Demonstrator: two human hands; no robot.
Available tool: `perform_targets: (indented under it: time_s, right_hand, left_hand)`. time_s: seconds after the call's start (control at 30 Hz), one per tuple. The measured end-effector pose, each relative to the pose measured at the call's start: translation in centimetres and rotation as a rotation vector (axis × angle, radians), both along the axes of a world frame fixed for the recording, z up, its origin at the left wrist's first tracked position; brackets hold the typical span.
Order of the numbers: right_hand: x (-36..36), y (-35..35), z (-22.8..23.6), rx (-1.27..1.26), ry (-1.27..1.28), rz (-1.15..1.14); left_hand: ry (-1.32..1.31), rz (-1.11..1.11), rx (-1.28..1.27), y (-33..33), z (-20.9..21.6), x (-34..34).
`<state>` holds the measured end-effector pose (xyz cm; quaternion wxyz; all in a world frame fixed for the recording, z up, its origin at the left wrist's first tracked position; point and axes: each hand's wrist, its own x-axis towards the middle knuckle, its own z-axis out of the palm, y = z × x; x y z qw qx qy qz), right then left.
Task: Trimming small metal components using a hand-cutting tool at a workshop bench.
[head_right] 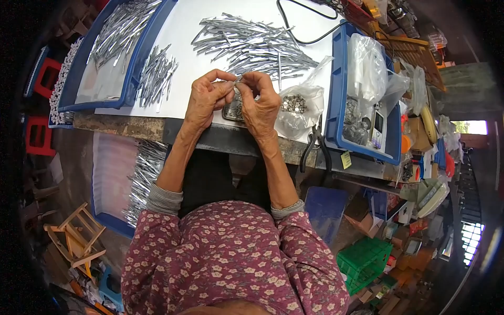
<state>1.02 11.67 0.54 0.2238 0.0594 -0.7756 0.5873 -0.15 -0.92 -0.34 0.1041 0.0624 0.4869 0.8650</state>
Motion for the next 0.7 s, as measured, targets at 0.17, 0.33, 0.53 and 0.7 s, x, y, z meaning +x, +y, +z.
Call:
perform_targets:
  time_s: [0.17, 0.33, 0.53, 0.7]
  right_hand:
    - [-0.3, 0.7, 0.3, -0.029, 0.021, 0.080]
    - [-0.5, 1.0, 0.8, -0.448, -0.125, 0.252]
    - [-1.1, 0.5, 0.4, -0.578, -0.204, 0.284]
    - [-1.1, -0.7, 0.1, -0.439, -0.148, 0.130]
  left_hand:
    - [-0.004, -0.034, 0.032, -0.2, 0.1, -0.1]
    - [0.014, -0.095, 0.122, -0.6, 0.0, -0.1]
    - [0.113, 0.062, -0.019, -0.1, 0.7, 0.1]
    - [0.221, 0.255, -0.224, 0.8, -0.5, 0.0]
